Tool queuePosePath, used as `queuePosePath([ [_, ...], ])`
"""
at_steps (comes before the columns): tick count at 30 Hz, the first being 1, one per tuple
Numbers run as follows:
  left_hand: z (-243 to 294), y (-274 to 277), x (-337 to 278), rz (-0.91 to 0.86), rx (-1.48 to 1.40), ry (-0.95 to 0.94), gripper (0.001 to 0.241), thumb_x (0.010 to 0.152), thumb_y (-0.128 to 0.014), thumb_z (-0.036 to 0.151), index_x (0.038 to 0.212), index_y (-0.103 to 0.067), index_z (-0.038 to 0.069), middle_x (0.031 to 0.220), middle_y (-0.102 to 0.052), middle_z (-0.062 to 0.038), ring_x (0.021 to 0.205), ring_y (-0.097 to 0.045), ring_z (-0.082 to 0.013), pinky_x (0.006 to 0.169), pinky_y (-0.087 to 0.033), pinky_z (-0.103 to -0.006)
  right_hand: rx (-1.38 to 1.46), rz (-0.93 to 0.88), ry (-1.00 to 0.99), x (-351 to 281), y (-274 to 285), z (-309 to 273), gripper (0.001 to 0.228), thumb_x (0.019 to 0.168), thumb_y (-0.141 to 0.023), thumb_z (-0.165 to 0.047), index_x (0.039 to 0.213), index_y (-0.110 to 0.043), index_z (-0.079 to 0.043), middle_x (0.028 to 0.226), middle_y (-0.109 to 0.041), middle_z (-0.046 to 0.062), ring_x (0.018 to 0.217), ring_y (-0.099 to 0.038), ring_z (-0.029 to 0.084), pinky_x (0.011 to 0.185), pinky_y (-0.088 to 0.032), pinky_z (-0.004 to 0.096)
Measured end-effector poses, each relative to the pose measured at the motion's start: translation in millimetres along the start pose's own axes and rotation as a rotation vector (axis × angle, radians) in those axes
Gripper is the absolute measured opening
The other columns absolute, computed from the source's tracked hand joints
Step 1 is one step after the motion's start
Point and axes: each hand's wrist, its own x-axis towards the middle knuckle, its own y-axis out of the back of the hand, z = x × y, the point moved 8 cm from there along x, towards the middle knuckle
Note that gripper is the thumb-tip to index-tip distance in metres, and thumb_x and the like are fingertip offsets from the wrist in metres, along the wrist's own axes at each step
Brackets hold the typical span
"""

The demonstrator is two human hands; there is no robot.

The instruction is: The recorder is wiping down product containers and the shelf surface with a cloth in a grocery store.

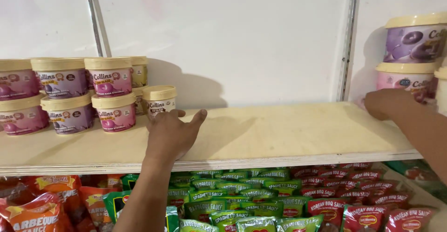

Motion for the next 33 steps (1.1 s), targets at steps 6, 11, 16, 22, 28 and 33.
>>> queuePosePath([
  [6, -2, -1, -1, -0.079, -0.05, 0.119, 0.08, 0.084, -0.063, 0.068, 0.129, -0.067, 0.002, 0.129, -0.064, -0.027, 0.134, -0.048, -0.0451, 0.115, -0.037, -0.051, 0.326, 0.335, -0.147, -68, 123, -42, 0.054, 0.106, -0.037, -0.043, 0.11, -0.071, -0.002, 0.115, -0.075, 0.026, 0.114, -0.07, 0.039, 0.099, -0.054, 0.052],
  [11, -4, 0, -1, -0.022, -0.057, 0.06, 0.08, 0.085, -0.064, 0.067, 0.126, -0.068, -0.001, 0.129, -0.062, -0.029, 0.132, -0.051, -0.0436, 0.113, -0.039, -0.0503, 0.803, 0.161, 0.268, -52, 117, -130, 0.054, 0.095, -0.054, -0.044, 0.14, -0.057, -0.013, 0.132, -0.064, 0.018, 0.119, -0.061, 0.032, 0.103, -0.046, 0.049],
  [16, -3, -4, -1, -0.06, -0.059, 0.049, 0.081, 0.085, -0.063, 0.069, 0.127, -0.068, -0.001, 0.128, -0.065, -0.03, 0.128, -0.059, -0.0404, 0.112, -0.046, -0.0471, 0.823, 0.045, 0.449, -31, 80, -130, 0.047, 0.09, -0.053, -0.022, 0.135, -0.068, -0.023, 0.127, -0.076, 0.011, 0.114, -0.071, 0.025, 0.103, -0.05, 0.038],
  [22, 0, 5, -1, -0.02, -0.078, 0.055, 0.08, 0.084, -0.066, 0.066, 0.126, -0.068, -0.001, 0.128, -0.063, -0.03, 0.124, -0.06, -0.0406, 0.105, -0.048, -0.0484, -0.134, 0.003, 0.087, 43, -4, -29, 0.033, 0.09, -0.064, -0.016, 0.119, -0.078, -0.009, 0.124, -0.078, 0.015, 0.112, -0.075, 0.028, 0.096, -0.059, 0.038],
  [28, -6, -4, 0, -0.095, -0.056, 0.101, 0.08, 0.085, -0.065, 0.066, 0.129, -0.067, 0.0, 0.126, -0.066, -0.027, 0.124, -0.061, -0.0396, 0.107, -0.047, -0.0479, 0.197, -0.03, 0.155, 51, -30, -15, 0.047, 0.093, -0.057, -0.014, 0.14, -0.058, -0.02, 0.139, -0.059, 0.016, 0.12, -0.064, 0.034, 0.102, -0.052, 0.046],
  [33, -4, -2, 2, -0.076, -0.047, 0.082, 0.078, 0.085, -0.066, 0.064, 0.128, -0.068, -0.001, 0.124, -0.07, -0.027, 0.123, -0.064, -0.0384, 0.109, -0.048, -0.0471, 0.16, -0.089, 0.084, -3, -6, -16, 0.053, 0.098, -0.05, -0.022, 0.15, -0.055, -0.034, 0.134, -0.066, 0.016, 0.119, -0.067, 0.035, 0.104, -0.053, 0.046],
])
